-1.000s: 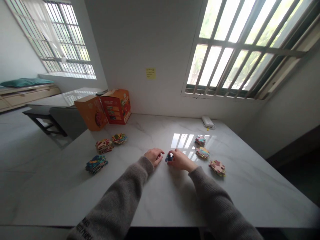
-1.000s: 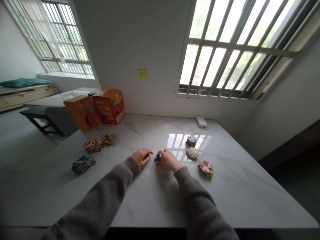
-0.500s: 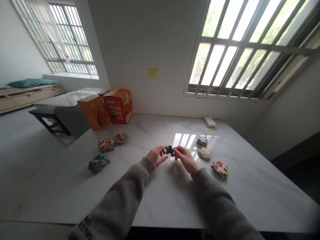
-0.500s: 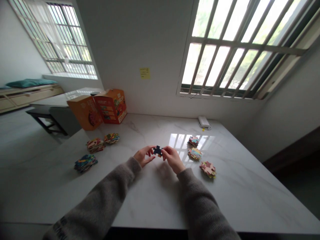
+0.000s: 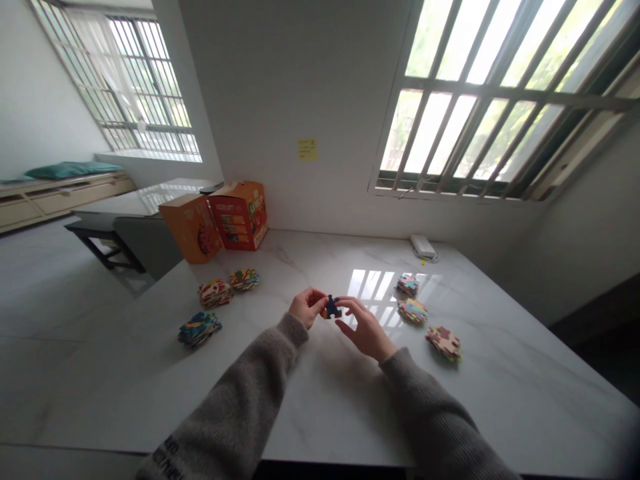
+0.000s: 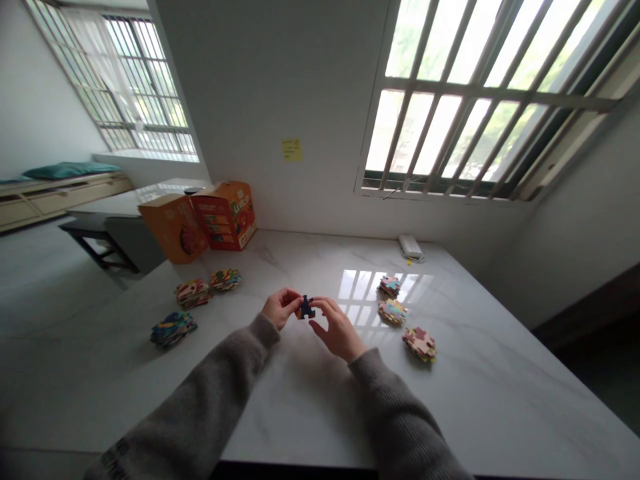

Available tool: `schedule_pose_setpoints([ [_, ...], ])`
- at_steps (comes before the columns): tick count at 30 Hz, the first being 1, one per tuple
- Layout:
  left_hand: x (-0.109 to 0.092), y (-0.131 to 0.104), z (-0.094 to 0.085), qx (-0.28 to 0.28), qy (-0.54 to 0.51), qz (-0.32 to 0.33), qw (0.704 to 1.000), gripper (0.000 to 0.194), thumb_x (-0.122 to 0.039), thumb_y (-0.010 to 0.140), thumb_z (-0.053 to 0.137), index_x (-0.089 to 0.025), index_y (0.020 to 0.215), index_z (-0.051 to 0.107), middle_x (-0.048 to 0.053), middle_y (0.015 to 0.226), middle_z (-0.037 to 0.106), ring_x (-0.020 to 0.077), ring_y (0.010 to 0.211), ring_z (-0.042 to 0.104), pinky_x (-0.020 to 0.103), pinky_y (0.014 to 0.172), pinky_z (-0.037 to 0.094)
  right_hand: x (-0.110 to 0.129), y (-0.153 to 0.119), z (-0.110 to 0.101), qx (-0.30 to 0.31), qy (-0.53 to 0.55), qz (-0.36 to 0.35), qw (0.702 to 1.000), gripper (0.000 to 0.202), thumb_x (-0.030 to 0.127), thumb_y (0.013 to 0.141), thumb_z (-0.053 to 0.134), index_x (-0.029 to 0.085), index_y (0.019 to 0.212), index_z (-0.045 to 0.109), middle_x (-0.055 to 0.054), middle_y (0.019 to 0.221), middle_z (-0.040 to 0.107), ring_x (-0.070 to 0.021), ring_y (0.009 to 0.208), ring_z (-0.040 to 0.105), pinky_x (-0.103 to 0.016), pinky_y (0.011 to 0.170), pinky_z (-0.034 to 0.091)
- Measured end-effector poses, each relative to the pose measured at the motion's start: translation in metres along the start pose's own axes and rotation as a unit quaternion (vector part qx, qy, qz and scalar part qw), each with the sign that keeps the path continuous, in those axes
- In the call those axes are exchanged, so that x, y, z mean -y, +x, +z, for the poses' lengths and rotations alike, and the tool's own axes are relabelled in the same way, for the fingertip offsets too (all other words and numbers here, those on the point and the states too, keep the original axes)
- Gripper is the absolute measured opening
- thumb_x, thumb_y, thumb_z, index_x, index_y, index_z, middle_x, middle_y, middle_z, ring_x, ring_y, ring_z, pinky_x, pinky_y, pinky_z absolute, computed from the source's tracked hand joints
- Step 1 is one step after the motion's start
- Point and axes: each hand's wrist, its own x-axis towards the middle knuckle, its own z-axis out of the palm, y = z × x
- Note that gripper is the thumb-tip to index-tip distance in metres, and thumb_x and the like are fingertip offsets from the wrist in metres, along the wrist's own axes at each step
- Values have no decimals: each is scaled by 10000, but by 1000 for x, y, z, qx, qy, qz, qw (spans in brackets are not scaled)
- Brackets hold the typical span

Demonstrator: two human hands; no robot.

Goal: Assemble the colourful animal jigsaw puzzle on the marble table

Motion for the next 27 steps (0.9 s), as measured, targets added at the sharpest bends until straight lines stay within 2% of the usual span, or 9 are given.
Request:
schedule_pose_setpoints([
  [3, -2, -2, 1, 15, -6, -6, 1000, 496, -561, 675, 815, -123, 817, 630, 36, 696, 689, 145, 607, 649, 274, 593, 547, 2, 1, -7, 7, -42, -28, 999, 201, 248, 935, 576, 264, 1134, 604, -103, 1293, 592, -243, 1216, 569, -442, 1005, 508],
  [8, 0, -5, 3, 38, 8, -7, 999, 465, -541, 726, 783, -119, 856, 635, 27, 690, 672, 136, 584, 646, 254, 564, 537, 6, -1, -11, 53, -38, -31, 997, 222, 262, 929, 601, 265, 1150, 582, -89, 1232, 622, -224, 1119, 619, -391, 943, 532],
  [11, 2, -6, 1, 75, 31, -2, 997, 523, -510, 833, 679, -131, 1182, 585, -8, 725, 652, 93, 441, 572, 222, 436, 473, -2, -1, -21, 59, -103, -24, 993, 221, 281, 942, 592, 261, 1162, 586, -88, 1205, 650, -237, 1114, 616, -392, 949, 503],
  [13, 2, -8, 0, 84, 76, 16, 993, 544, -456, 886, 614, -169, 1335, 500, -21, 764, 642, 67, 394, 510, 201, 393, 419, -15, 2, -39, 46, -182, 13, 982, 224, 307, 934, 602, 243, 1149, 596, -92, 1164, 674, -253, 1070, 623, -394, 918, 490],
  [15, 2, -9, -1, 82, 138, 38, 986, 470, -390, 893, 593, -176, 1308, 539, -18, 776, 635, 59, 425, 496, 192, 416, 410, -34, 8, -65, 29, -278, 75, 957, 203, 327, 928, 603, 222, 1101, 617, -95, 1098, 697, -267, 1037, 621, -393, 906, 463],
  [18, 2, -9, -1, 93, 210, 62, 971, 343, -323, 877, 584, -165, 1179, 629, -9, 763, 637, 70, 492, 512, 197, 484, 430, -64, 18, -109, -2, -405, 178, 897, 202, 351, 921, 593, 223, 1072, 635, -93, 1075, 712, -288, 1048, 598, -394, 891, 418],
  [20, 3, -9, -1, 109, 236, 72, 963, 309, -304, 873, 574, -165, 1139, 650, -2, 767, 648, 79, 516, 518, 205, 514, 437, -81, 22, -131, -13, -449, 241, 860, 227, 374, 915, 590, 226, 1081, 637, -93, 1087, 713, -296, 1070, 585, -386, 864, 403],
  [23, 5, -10, 0, 129, 256, 81, 955, 285, -285, 871, 561, -165, 1108, 664, 0, 762, 654, 87, 532, 511, 211, 539, 434, -99, 24, -148, -22, -475, 310, 823, 265, 416, 915, 577, 234, 1098, 639, -95, 1131, 701, -297, 1082, 579, -383, 837, 393],
  [27, 2, -12, 0, 146, 276, 77, 947, 276, -264, 871, 547, -170, 1099, 670, -9, 738, 656, 86, 520, 452, 208, 534, 401, -114, 19, -152, -31, -480, 352, 803, 306, 471, 929, 540, 244, 1101, 653, -100, 1194, 683, -309, 1116, 572, -398, 838, 398],
])
